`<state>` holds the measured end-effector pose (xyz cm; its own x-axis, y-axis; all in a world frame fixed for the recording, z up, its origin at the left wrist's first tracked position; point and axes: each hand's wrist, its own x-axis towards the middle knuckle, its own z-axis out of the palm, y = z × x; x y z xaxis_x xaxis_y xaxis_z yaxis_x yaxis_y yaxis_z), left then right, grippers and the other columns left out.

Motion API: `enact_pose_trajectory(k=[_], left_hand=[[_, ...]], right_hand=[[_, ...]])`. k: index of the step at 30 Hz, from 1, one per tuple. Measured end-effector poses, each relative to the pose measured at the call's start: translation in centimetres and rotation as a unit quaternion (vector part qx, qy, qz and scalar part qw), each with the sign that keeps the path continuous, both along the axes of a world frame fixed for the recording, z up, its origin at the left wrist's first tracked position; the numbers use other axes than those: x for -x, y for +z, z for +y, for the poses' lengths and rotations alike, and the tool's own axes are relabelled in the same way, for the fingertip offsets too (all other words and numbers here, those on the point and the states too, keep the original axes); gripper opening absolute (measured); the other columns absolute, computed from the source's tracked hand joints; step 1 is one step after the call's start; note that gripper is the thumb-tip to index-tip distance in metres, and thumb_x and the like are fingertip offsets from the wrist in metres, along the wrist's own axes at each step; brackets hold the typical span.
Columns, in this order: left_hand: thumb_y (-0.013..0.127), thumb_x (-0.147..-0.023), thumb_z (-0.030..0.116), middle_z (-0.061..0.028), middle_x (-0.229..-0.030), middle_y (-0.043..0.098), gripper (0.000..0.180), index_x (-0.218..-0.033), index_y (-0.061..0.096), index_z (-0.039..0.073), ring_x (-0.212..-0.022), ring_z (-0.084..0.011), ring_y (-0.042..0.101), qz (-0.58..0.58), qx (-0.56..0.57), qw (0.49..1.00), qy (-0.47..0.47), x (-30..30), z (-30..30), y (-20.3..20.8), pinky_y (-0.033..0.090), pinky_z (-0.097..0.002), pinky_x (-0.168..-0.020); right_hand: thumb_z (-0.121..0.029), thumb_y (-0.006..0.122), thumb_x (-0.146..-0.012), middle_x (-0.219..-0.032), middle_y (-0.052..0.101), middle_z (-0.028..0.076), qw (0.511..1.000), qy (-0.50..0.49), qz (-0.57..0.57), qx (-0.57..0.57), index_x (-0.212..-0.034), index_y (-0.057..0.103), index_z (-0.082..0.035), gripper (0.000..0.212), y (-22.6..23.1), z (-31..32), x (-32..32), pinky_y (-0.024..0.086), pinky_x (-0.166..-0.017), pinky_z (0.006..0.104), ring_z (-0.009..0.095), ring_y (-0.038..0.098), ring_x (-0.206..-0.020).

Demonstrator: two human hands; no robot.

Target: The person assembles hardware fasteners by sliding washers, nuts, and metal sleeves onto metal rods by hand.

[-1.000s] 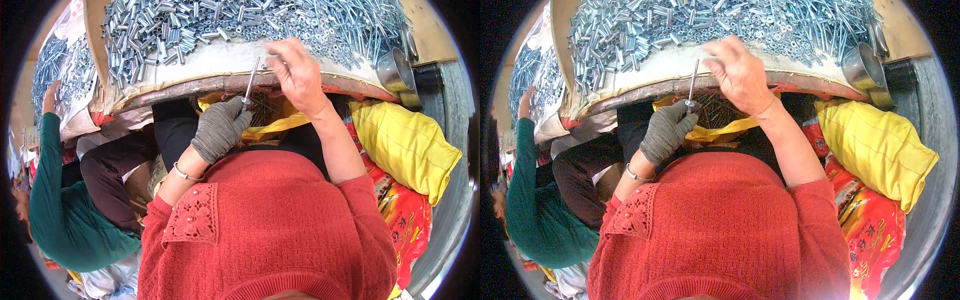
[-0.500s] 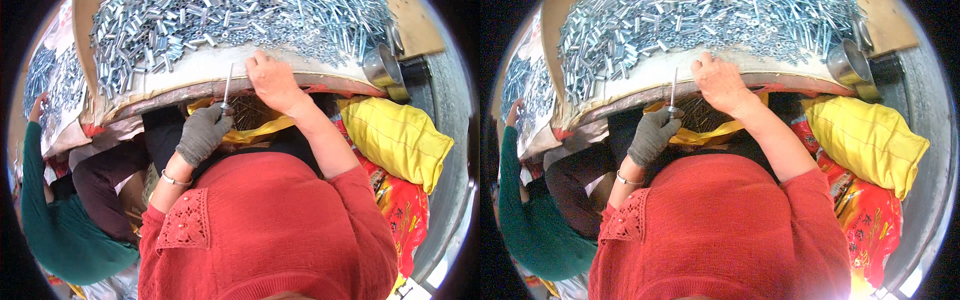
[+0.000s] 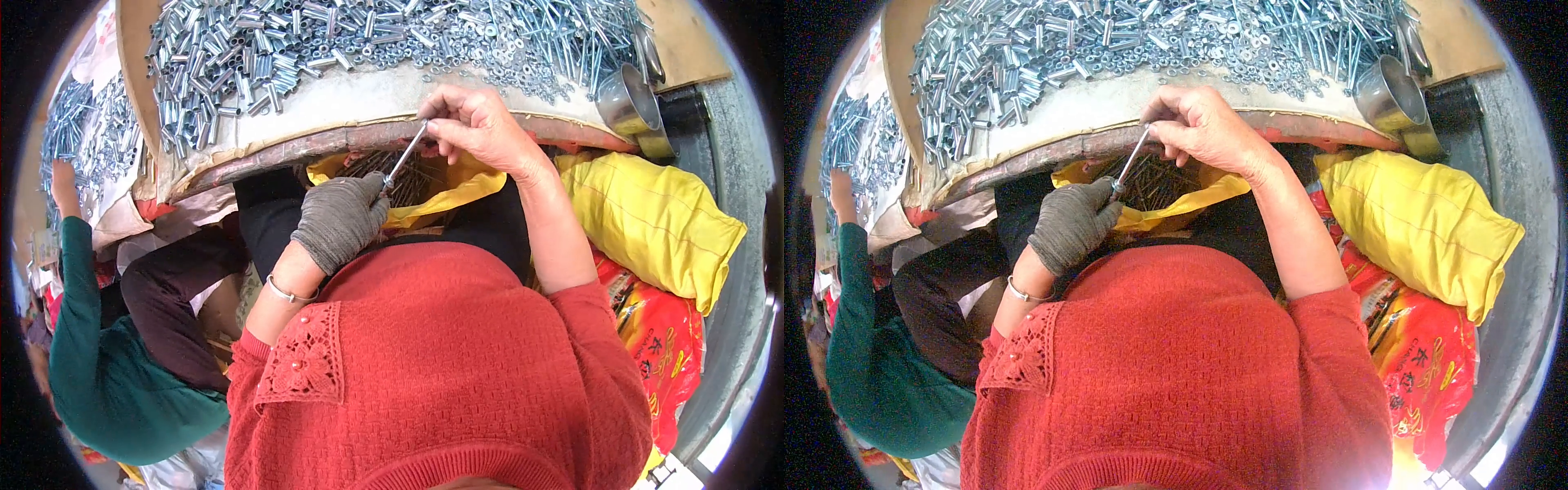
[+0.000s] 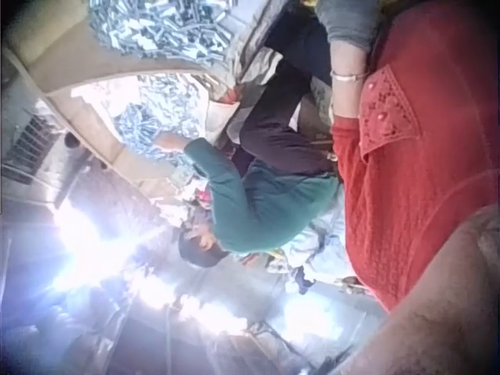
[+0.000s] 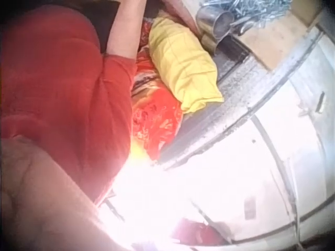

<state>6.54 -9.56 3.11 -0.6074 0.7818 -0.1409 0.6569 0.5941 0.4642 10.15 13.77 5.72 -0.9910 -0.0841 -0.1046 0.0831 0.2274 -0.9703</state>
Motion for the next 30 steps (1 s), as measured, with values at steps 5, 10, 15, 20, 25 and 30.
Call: enact_pose_trajectory(k=[5,10,15,20,25,30], left_hand=[[0.059,-0.085,0.027,-0.0158,-0.067,0.059,0.019,-0.087,0.061,0.008,-0.062,-0.0355,0.060,0.030,-0.046,0.998,-0.007,-0.1,0.9,0.8,0.046,-0.0417,-0.057],[0.064,-0.083,0.024,-0.0166,-0.072,0.061,0.019,-0.088,0.065,0.006,-0.067,-0.0339,0.061,-0.088,-0.181,0.979,0.038,-0.7,2.1,1.7,0.046,-0.0389,-0.059],[0.067,-0.081,0.014,-0.0167,-0.077,0.063,0.018,-0.092,0.065,0.000,-0.069,-0.0312,0.063,-0.082,-0.247,0.966,0.003,-1.7,2.9,1.5,0.048,-0.0354,-0.063],[0.064,-0.083,0.012,-0.0083,-0.067,0.056,0.012,-0.089,0.062,0.002,-0.060,-0.0163,0.050,-0.063,-0.364,0.908,0.196,2.3,1.6,0.6,0.043,-0.0281,-0.056],[0.064,-0.086,0.015,-0.0001,-0.060,0.046,0.020,-0.074,0.057,0.001,-0.059,-0.0098,0.040,-0.002,-0.298,0.933,0.201,2.6,0.5,1.8,0.037,-0.0291,-0.053],[0.069,-0.080,0.015,-0.0137,-0.060,0.048,0.019,-0.074,0.058,0.000,-0.053,-0.0175,0.043,-0.031,-0.307,0.938,0.156,-0.5,1.9,1.7,0.038,-0.0313,-0.053]], right_hand=[[-0.006,0.060,-0.086,-0.075,0.062,0.006,0.975,-0.015,-0.034,0.219,-0.099,0.062,0.000,0.014,-0.9,-0.2,-1.4,0.051,-0.046,0.0222,0.009,0.060,-0.057],[-0.008,0.067,-0.082,-0.075,0.063,0.004,0.968,-0.030,0.004,0.250,-0.093,0.065,-0.001,0.013,-2.6,-2.2,-2.4,0.051,-0.055,0.0239,0.010,0.060,-0.062],[-0.021,0.065,-0.088,-0.098,0.064,0.005,0.957,-0.023,0.121,0.265,-0.104,0.064,-0.003,0.025,-2.1,-5.0,-0.6,0.044,-0.086,0.0265,0.013,0.057,-0.096],[-0.028,0.056,-0.093,-0.108,0.063,0.011,0.928,-0.064,0.365,0.028,-0.113,0.061,-0.002,0.033,-1.3,-5.8,-1.6,0.043,-0.093,0.0312,0.025,0.058,-0.105],[-0.030,0.053,-0.095,-0.113,0.064,0.008,0.960,-0.118,0.247,0.049,-0.112,0.061,-0.004,0.033,-0.9,-4.8,-2.1,0.045,-0.094,0.0339,0.021,0.057,-0.110],[-0.031,0.052,-0.097,-0.092,0.066,0.008,0.956,-0.112,0.229,0.148,-0.110,0.058,0.002,0.036,-0.3,-4.1,-0.9,0.048,-0.070,0.0225,0.010,0.059,-0.079]])
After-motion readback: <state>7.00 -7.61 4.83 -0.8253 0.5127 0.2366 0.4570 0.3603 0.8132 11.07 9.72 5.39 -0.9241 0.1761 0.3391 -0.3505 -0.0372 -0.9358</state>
